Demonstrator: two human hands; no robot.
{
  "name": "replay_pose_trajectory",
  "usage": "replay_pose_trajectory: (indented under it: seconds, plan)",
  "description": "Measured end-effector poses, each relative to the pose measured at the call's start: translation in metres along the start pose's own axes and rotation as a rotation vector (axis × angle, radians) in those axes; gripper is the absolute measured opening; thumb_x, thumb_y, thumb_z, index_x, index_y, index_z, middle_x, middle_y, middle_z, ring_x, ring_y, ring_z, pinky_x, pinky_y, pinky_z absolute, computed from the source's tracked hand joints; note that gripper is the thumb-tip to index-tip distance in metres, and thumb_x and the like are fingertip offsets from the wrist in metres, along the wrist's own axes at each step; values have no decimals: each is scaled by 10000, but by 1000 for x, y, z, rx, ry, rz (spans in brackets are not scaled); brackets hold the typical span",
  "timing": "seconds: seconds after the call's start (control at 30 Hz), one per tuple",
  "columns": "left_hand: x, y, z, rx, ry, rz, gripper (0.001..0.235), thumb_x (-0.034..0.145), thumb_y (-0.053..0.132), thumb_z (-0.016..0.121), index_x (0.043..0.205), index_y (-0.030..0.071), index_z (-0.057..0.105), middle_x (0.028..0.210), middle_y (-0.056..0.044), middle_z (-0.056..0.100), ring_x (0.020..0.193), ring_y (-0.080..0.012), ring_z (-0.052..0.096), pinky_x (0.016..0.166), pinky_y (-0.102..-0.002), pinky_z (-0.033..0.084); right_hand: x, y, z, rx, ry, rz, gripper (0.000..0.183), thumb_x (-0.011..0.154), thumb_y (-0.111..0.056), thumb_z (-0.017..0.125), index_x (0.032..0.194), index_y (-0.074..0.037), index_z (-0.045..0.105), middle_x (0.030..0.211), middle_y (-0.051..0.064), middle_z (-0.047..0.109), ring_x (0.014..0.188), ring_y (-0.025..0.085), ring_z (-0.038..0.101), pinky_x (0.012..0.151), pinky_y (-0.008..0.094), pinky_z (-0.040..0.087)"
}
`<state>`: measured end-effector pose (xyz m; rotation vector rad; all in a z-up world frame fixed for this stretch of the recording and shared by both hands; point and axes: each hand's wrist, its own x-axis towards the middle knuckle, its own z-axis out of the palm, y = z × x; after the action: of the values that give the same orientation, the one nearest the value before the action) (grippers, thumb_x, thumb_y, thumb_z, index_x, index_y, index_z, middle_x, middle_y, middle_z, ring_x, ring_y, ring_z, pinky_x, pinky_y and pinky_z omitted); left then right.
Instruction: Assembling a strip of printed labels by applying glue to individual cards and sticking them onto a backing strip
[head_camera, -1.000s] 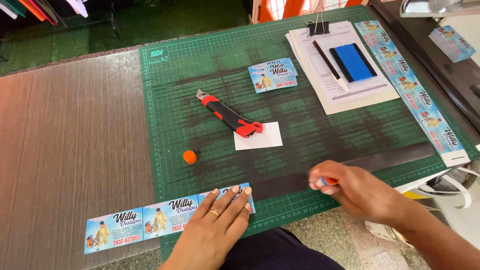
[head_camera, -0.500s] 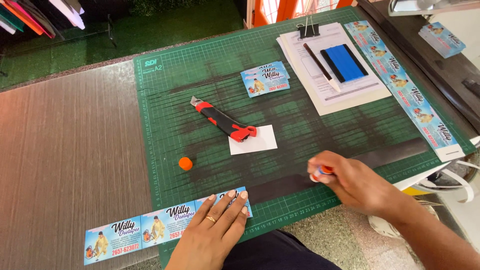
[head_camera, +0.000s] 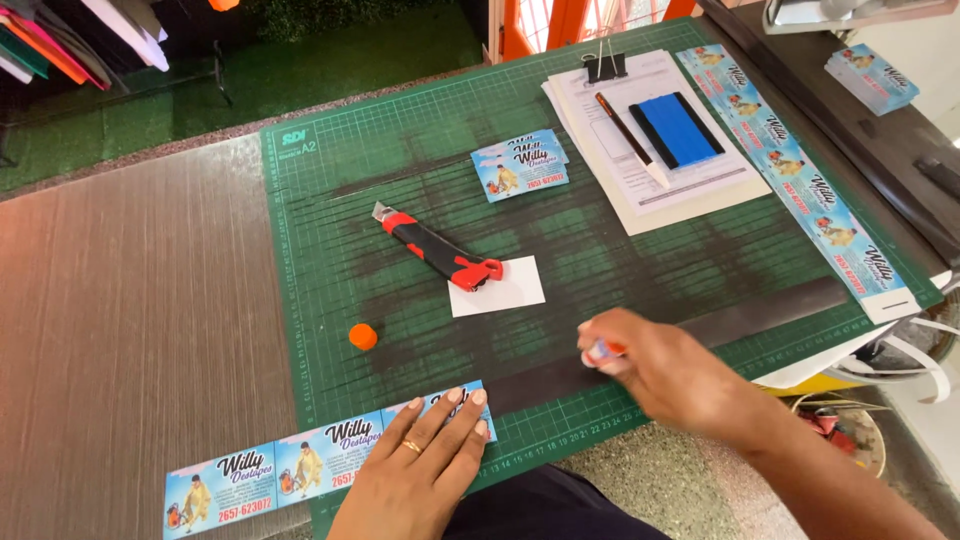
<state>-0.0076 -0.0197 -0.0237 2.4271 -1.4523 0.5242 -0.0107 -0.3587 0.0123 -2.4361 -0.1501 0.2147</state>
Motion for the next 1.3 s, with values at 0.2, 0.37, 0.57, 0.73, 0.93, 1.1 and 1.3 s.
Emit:
replay_pose_trajectory:
  seconds: [0.2,0.37,0.57,0.73,0.93,1.1,1.3]
  plan:
    - [1,-2,4,21,37,1,278,955,91,586,1233,78,604,1496,-118,566,1362,-313,555,1084,-493,462,-21,21,-30,-167,17,310,288,1024,-323,461,1297,-266,531,1190,-103,734,837,181,745,706,360,599]
    - [3,0,5,48,48,-6,234,943,58,584,1167,101,631,1495,-94,571,1353,-277,558,1065,-480,478,-15,5,-10,-153,-75,490,424,978,-512,431,1283,-292,627,1285,-21,734,1101,235,764,930,429,627]
    - [4,-1,6,72,57,18,238,959,86,526,1164,102,646,1466,-95,594,1332,-290,577,1062,-472,471,-31,6,-47,-137,-71,761,287,1040,-388,465,1251,-317,646,1379,-40,686,1028,269,789,915,432,679]
    - [4,-1,4,62,51,13,259,925,90,538,1163,97,639,1491,-100,575,1334,-291,576,1060,-466,476,-40,34,-31,66,431,-40,290,969,-359,562,981,-125,734,897,-2,796,880,159,737,811,309,530]
    - [7,-3,9,146,129,32,195,968,129,548,1117,121,673,1426,-59,634,1276,-248,624,1011,-424,515,-23,17,-13,-65,-135,344,282,922,-124,600,1169,-230,685,1157,-90,815,1053,129,793,898,271,596]
    - [4,-5,11,142,118,50,203,963,176,567,1127,118,671,1436,-69,629,1289,-255,615,1016,-431,508,-47,33,-60,-147,71,385,269,1024,-337,451,1250,-270,580,1111,-81,780,918,133,746,825,351,570]
    - [0,-7,18,157,123,66,254,929,222,546,1129,132,673,1434,-62,632,1292,-248,612,1017,-421,494,-26,24,-18,41,202,-130,300,1015,-360,466,1015,-107,630,990,43,701,860,198,675,783,344,534]
